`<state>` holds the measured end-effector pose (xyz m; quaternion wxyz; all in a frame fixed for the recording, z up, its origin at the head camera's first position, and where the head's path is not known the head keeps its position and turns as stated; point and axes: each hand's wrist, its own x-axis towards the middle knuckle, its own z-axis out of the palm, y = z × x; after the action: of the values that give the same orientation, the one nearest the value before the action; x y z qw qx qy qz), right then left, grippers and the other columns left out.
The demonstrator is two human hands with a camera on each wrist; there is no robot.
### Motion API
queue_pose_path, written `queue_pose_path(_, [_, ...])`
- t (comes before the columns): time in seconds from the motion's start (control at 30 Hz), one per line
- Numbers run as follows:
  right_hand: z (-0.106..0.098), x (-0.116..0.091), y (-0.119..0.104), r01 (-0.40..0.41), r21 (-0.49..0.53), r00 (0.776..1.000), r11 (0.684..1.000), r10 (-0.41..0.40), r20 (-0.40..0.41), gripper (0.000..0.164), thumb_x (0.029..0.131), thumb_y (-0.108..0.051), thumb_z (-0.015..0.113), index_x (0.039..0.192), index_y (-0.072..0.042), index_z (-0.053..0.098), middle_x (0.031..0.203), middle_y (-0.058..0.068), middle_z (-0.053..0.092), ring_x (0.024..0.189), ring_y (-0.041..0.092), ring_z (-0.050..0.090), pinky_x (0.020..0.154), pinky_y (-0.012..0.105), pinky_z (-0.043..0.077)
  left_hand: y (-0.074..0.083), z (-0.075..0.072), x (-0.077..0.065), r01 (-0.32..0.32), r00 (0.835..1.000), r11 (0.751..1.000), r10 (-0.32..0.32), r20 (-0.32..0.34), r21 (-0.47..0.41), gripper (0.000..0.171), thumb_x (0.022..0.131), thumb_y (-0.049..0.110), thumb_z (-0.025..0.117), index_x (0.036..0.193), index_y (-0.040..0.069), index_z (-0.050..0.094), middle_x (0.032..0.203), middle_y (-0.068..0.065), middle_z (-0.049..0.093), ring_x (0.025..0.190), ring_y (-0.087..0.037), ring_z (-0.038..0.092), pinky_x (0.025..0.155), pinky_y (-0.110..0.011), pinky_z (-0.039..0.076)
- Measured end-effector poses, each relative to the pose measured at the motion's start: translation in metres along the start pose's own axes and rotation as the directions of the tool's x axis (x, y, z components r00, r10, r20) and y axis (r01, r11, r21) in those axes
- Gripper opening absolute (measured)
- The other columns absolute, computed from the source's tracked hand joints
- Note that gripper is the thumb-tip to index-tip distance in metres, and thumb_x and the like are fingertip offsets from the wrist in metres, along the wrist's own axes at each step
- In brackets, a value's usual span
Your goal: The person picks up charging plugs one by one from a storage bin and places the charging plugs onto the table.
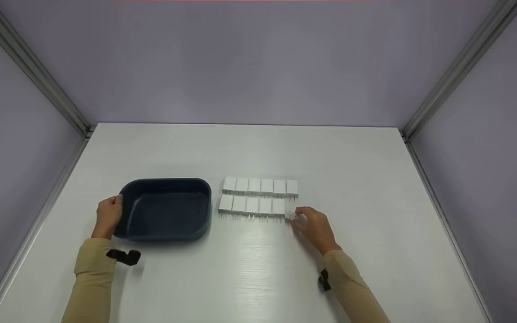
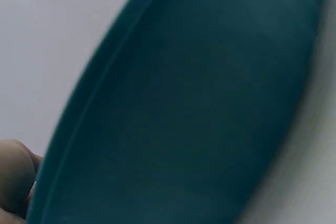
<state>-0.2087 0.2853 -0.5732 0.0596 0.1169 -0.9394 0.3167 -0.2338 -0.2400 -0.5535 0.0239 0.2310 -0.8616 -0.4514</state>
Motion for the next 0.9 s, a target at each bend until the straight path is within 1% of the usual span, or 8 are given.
queue_pose_path(0.2, [0.001, 0.000, 0.001, 0.080, -0.039, 0.996, 0.996, -0.081, -0.031, 0.029, 0.079, -0.001, 0.075, 0.107, 0.000, 0.069, 0.111, 0.017, 0.072, 0.105, 0.033, 0.069, 0.089, 0.046, 0.054, 0.001, 0.001, 0.000, -0.026, 1.000, 1.000, 0.026, -0.001, 0.009, 0.036, 0.104, 0.022, 0.034, 0.073, 0.006, 0.045, 0.066, 0.000, 0.037, 0.062, -0.015, 0.035, 0.061, -0.029, 0.031])
queue_pose_path(0.37, [0.004, 0.002, 0.005, 0.195, -0.087, 0.976, 0.977, -0.202, -0.076, 0.029, 0.073, 0.004, 0.078, 0.100, 0.001, 0.069, 0.106, 0.016, 0.073, 0.100, 0.032, 0.070, 0.085, 0.043, 0.055, 0.000, 0.002, 0.000, -0.041, 0.999, 0.999, 0.041, -0.006, 0.030, 0.037, 0.104, 0.022, 0.032, 0.071, 0.008, 0.042, 0.064, 0.000, 0.033, 0.059, -0.015, 0.033, 0.060, -0.029, 0.030])
queue_pose_path(0.47, [0.007, 0.005, 0.009, 0.287, -0.140, 0.948, 0.948, -0.302, -0.102, 0.028, 0.068, 0.008, 0.080, 0.093, 0.000, 0.069, 0.101, 0.015, 0.074, 0.094, 0.030, 0.071, 0.080, 0.040, 0.057, 0.000, 0.002, 0.001, -0.037, 0.999, 0.999, 0.037, -0.006, 0.024, 0.037, 0.104, 0.022, 0.033, 0.076, 0.005, 0.048, 0.067, -0.002, 0.039, 0.063, -0.016, 0.036, 0.062, -0.029, 0.031])
queue_pose_path(0.53, [0.009, 0.008, 0.013, 0.352, -0.178, 0.920, 0.919, -0.375, -0.113, 0.027, 0.066, 0.008, 0.081, 0.088, -0.001, 0.068, 0.098, 0.015, 0.074, 0.091, 0.029, 0.072, 0.077, 0.037, 0.057, 0.000, 0.002, 0.001, -0.030, 1.000, 0.999, 0.030, -0.002, 0.018, 0.037, 0.104, 0.022, 0.033, 0.082, 0.001, 0.053, 0.072, -0.005, 0.044, 0.067, -0.017, 0.039, 0.064, -0.030, 0.032])
queue_pose_path(0.63, [0.010, 0.011, 0.018, 0.440, -0.228, 0.871, 0.868, -0.474, -0.124, 0.030, 0.062, 0.009, 0.082, 0.084, -0.002, 0.067, 0.094, 0.015, 0.074, 0.087, 0.027, 0.072, 0.073, 0.033, 0.058, -0.001, 0.001, 0.001, -0.024, 1.000, 1.000, 0.024, 0.007, 0.013, 0.039, 0.104, 0.022, 0.034, 0.095, -0.005, 0.060, 0.084, -0.014, 0.056, 0.073, -0.020, 0.045, 0.067, -0.030, 0.035])
queue_pose_path(0.73, [0.010, 0.014, 0.018, 0.492, -0.258, 0.835, 0.832, -0.534, -0.130, 0.030, 0.060, 0.009, 0.083, 0.082, -0.002, 0.065, 0.092, 0.015, 0.073, 0.084, 0.027, 0.072, 0.071, 0.031, 0.058, -0.001, 0.000, 0.000, -0.018, 1.000, 1.000, 0.018, 0.016, 0.009, 0.042, 0.104, 0.022, 0.033, 0.104, -0.008, 0.062, 0.099, -0.022, 0.062, 0.080, -0.023, 0.050, 0.071, -0.030, 0.038])
queue_pose_path(0.8, [0.011, 0.016, 0.018, 0.502, -0.272, 0.826, 0.821, -0.549, -0.130, 0.030, 0.060, 0.009, 0.083, 0.083, -0.001, 0.066, 0.091, 0.016, 0.073, 0.083, 0.028, 0.072, 0.070, 0.032, 0.058, -0.002, 0.000, 0.001, -0.014, 1.000, 1.000, 0.014, 0.015, 0.002, 0.041, 0.104, 0.022, 0.033, 0.101, -0.007, 0.063, 0.097, -0.021, 0.062, 0.079, -0.022, 0.049, 0.071, -0.030, 0.038])
queue_pose_path(0.9, [0.013, 0.017, 0.018, 0.501, -0.291, 0.823, 0.815, -0.552, -0.131, 0.030, 0.062, 0.009, 0.082, 0.086, 0.000, 0.067, 0.092, 0.016, 0.074, 0.084, 0.029, 0.073, 0.071, 0.032, 0.058, -0.002, 0.000, 0.000, -0.010, 1.000, 1.000, 0.010, 0.012, -0.012, 0.039, 0.103, 0.022, 0.034, 0.086, -0.003, 0.058, 0.079, -0.012, 0.056, 0.071, -0.019, 0.045, 0.066, -0.029, 0.035])
